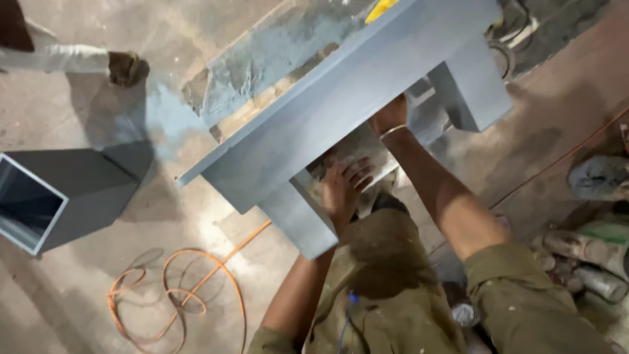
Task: The person sands the surface of a light blue painted wooden stool using a sanding block. They systematically smooth the top, legs, and underside of the stool, frequently rotating the sanding block to use a fresh surface.
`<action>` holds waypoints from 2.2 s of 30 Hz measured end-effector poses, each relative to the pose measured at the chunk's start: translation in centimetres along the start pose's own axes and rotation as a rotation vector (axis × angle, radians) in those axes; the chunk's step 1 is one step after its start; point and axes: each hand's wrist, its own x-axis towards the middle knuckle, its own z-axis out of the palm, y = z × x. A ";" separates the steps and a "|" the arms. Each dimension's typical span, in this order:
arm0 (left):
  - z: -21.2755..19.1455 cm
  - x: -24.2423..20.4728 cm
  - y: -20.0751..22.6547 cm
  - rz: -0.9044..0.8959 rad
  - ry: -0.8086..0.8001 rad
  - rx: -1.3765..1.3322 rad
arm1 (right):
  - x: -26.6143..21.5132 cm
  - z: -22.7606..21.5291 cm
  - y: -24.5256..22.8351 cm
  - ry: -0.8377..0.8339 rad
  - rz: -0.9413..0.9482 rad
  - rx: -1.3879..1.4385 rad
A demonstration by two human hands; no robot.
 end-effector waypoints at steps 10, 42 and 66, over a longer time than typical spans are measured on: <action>-0.5 -0.2 -1.6 0.021 -0.052 0.101 | 3.1 2.3 -0.6 0.097 0.436 1.123; 1.7 0.0 -4.4 0.011 0.006 0.126 | -3.7 -13.9 4.8 -0.074 -0.597 -0.284; 3.3 4.6 -14.6 0.218 0.151 -0.120 | -6.0 -16.1 12.5 -0.419 0.479 1.013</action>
